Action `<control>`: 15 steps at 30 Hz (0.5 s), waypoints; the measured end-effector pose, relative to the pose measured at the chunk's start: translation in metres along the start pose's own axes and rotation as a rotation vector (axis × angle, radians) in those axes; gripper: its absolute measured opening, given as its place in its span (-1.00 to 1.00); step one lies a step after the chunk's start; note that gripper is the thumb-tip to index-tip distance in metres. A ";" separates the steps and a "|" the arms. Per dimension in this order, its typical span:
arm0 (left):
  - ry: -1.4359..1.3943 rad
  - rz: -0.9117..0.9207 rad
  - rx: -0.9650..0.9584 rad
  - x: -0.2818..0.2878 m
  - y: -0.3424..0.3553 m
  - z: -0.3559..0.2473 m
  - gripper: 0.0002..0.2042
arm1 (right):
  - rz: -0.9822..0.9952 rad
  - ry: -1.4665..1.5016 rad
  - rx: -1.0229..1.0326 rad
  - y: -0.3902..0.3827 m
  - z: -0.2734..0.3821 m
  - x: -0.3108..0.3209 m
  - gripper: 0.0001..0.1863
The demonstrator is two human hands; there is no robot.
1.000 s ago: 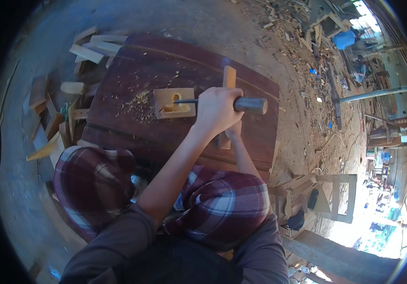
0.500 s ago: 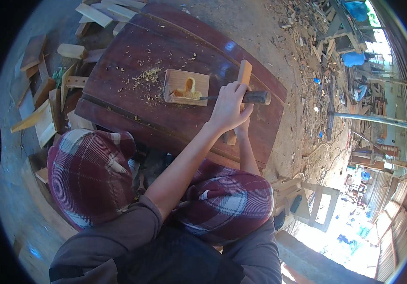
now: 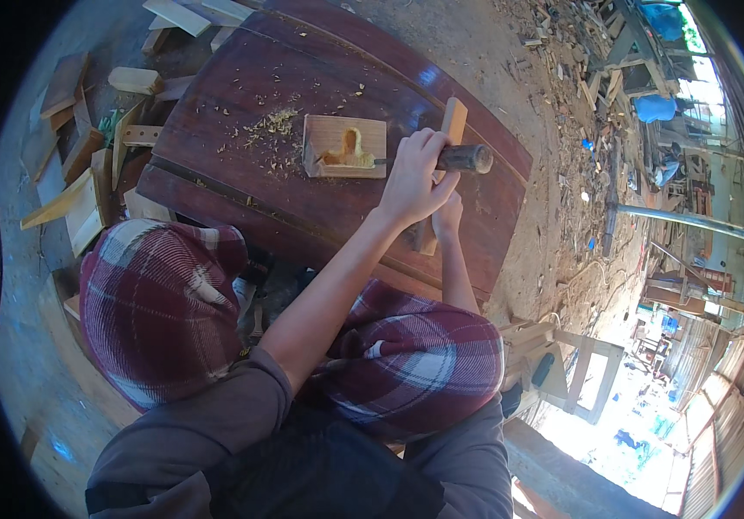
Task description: The person carves a wooden block by hand, using a chisel and mallet to create a shaped cavity.
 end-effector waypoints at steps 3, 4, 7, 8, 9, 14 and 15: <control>-0.024 -0.012 -0.021 0.000 -0.004 0.005 -0.69 | -0.005 0.128 0.000 0.002 -0.013 0.000 -0.49; -0.037 -0.015 -0.033 0.000 -0.005 0.006 -0.69 | -0.003 0.130 -0.003 0.000 -0.013 -0.001 -0.49; -0.026 -0.007 -0.017 -0.002 -0.006 0.005 -0.70 | -0.006 0.062 -0.038 0.001 -0.014 0.000 -0.50; -0.028 -0.008 -0.018 -0.003 -0.005 0.004 -0.70 | 0.037 0.102 -0.038 0.002 -0.013 0.000 -0.50; -0.015 -0.009 -0.028 -0.005 -0.006 0.004 -0.70 | 0.081 0.142 -0.037 0.003 -0.014 0.000 -0.51; 0.015 -0.028 -0.038 -0.016 -0.006 -0.002 -0.72 | 0.032 0.180 0.110 0.013 -0.009 0.049 -0.56; 0.022 -0.023 -0.036 -0.019 -0.007 -0.004 -0.71 | 0.000 0.198 0.165 0.013 0.003 0.071 -0.57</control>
Point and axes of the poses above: each hand's wrist, its own y-axis towards the middle knuckle, its own x-axis out of the back of the hand, z = x × y, the point moved 5 cm from there along y, towards the middle knuckle, and after that the axes turned 8 degrees about y, right-handed, at the moved point
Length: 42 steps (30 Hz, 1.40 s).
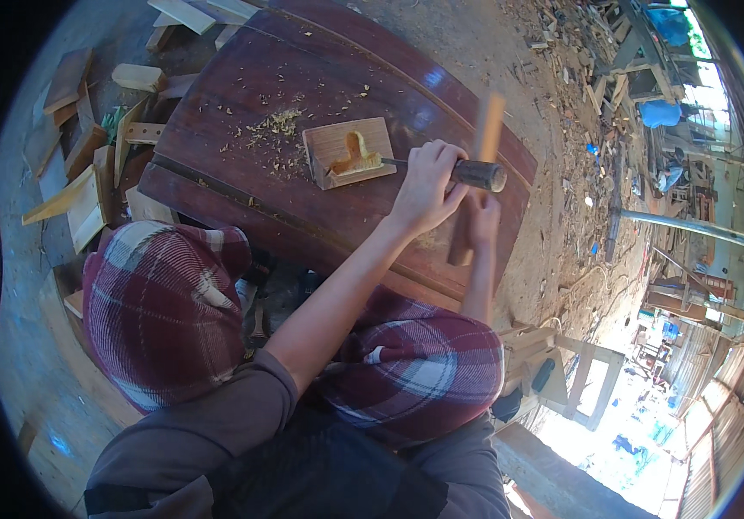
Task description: The person carves a wooden block by hand, using a chisel and mallet to create a shaped cavity.
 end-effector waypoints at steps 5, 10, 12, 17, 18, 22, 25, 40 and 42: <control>0.021 0.006 0.035 0.003 0.001 0.008 -0.71 | -0.038 0.399 0.100 -0.033 0.114 0.052 -0.69; 0.033 -0.001 0.055 -0.001 0.006 0.010 -0.72 | 0.198 0.293 0.470 -0.054 0.129 0.051 -0.58; 0.046 -0.010 0.060 -0.004 0.009 0.010 -0.72 | 0.010 -0.174 0.456 -0.056 0.128 0.053 -0.55; 0.108 0.002 0.096 -0.012 0.016 0.011 -0.76 | 0.022 0.371 0.463 -0.067 0.172 0.070 -0.53; 0.079 0.005 0.081 -0.020 0.017 0.006 -0.76 | 0.144 0.403 0.437 -0.068 0.168 0.076 -0.63; 0.142 0.049 0.093 -0.026 0.014 0.015 -0.76 | -0.218 -0.487 0.518 -0.069 0.130 0.039 -0.54; 0.166 0.031 0.095 -0.027 0.013 0.019 -0.76 | -0.205 -0.067 0.166 -0.078 0.143 0.062 -0.52; 0.377 0.311 0.008 -0.083 -0.016 0.043 -0.78 | -0.066 -0.178 0.018 -0.072 0.105 0.025 -0.59; 0.475 0.370 -0.025 -0.089 -0.019 0.044 -0.78 | 0.046 -0.255 0.132 -0.070 0.091 0.022 -0.50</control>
Point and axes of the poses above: each hand's wrist, its own y-axis towards the middle knuckle, its own x-axis out of the back of the hand, z = x × y, the point moved 5 cm from there along y, towards the middle knuckle, and after that the axes turned 8 degrees about y, right-handed, at the moved point
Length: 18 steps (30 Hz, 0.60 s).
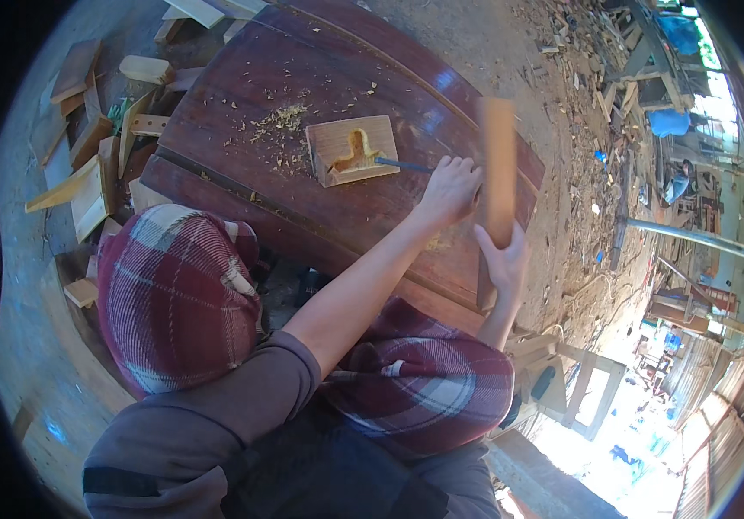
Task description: The person carves a wooden block by hand, using a chisel and mallet to create a shaped cavity.
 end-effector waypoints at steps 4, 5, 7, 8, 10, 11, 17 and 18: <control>-0.159 -0.130 0.026 0.025 0.004 -0.015 -0.73 | -0.367 0.149 -0.195 -0.012 -0.013 0.078 -0.37; -0.209 -0.167 0.049 0.036 0.009 -0.016 -0.72 | -0.385 0.245 -0.144 -0.016 0.018 0.086 -0.34; -0.235 -0.189 0.079 0.056 0.009 -0.011 -0.71 | -0.359 0.269 -0.091 -0.017 0.000 0.101 -0.36; -0.284 -0.215 0.101 0.066 0.011 -0.011 -0.71 | -0.345 0.274 -0.032 -0.017 0.000 0.109 -0.37; -0.336 -0.283 0.094 0.079 0.010 -0.010 -0.72 | -0.314 0.225 -0.027 -0.019 0.019 0.097 -0.40; -0.388 -0.349 0.087 0.085 0.008 -0.008 -0.73 | -0.284 0.176 -0.024 -0.018 0.029 0.090 -0.42; -0.439 -0.311 0.114 0.097 0.006 0.000 -0.70 | -0.215 -0.059 -0.072 -0.012 0.039 0.066 -0.09; -0.438 -0.313 0.118 0.099 0.006 0.002 -0.70 | -0.123 0.108 -0.199 -0.012 0.041 0.062 -0.09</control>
Point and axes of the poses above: each hand's wrist, its own y-axis towards the middle knuckle, its own x-axis out of the back of the hand, z = x × y, the point moved 5 cm from there along y, towards the middle knuckle, and after that the axes turned 8 degrees about y, right-handed, at the moved point
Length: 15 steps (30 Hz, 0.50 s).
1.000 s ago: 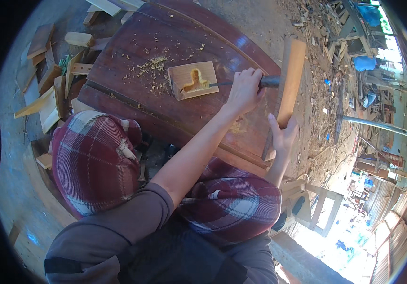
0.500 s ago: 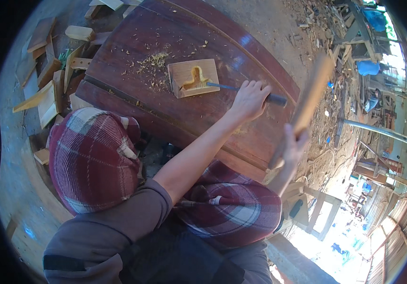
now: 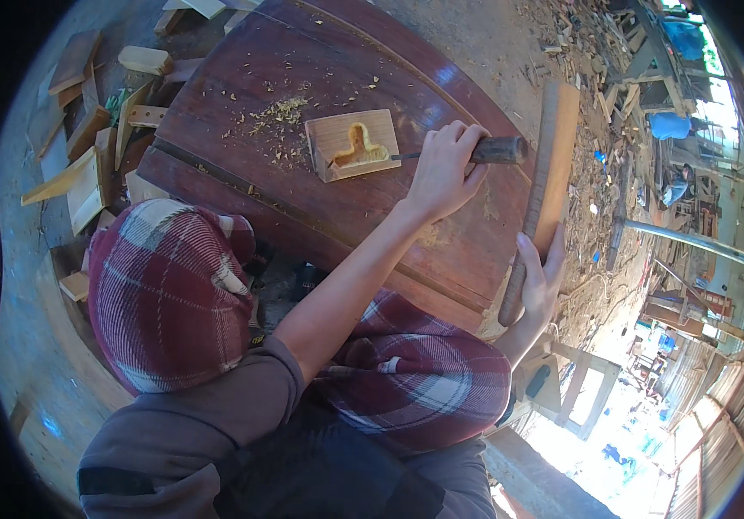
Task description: The person carves a wooden block by hand, using a chisel and mallet to create a shaped cavity.
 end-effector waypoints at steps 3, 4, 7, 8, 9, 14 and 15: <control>-0.037 -0.056 0.025 0.010 0.003 0.003 -0.70 | 0.009 0.086 -0.035 -0.001 0.001 -0.007 -0.09; -0.016 -0.119 0.032 0.014 0.003 0.004 -0.70 | -0.086 0.027 0.071 -0.002 0.007 -0.004 -0.09; -0.015 -0.199 0.075 0.020 0.001 0.012 -0.69 | -0.057 0.059 0.089 -0.004 0.017 -0.012 -0.10; -0.035 -0.215 0.107 0.021 -0.001 0.016 -0.69 | -0.055 0.057 0.089 -0.002 0.013 -0.011 -0.10; -0.036 -0.217 0.110 0.020 -0.002 0.017 -0.69 | -0.060 0.007 0.131 0.000 0.010 -0.011 -0.11; -0.053 -0.252 0.067 0.022 -0.007 0.018 -0.66 | -0.040 -0.008 0.149 -0.001 0.008 -0.009 -0.14; -0.051 -0.251 0.068 0.021 -0.008 0.019 -0.66 | -0.014 0.007 0.164 -0.002 0.011 -0.009 -0.15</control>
Point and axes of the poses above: each hand's wrist, its own y-axis towards the middle knuckle, its own x-axis out of the back of the hand, z = x × y, the point moved 5 cm from there along y, towards the middle knuckle, and after that the axes turned 8 degrees about y, right-handed, at the moved point
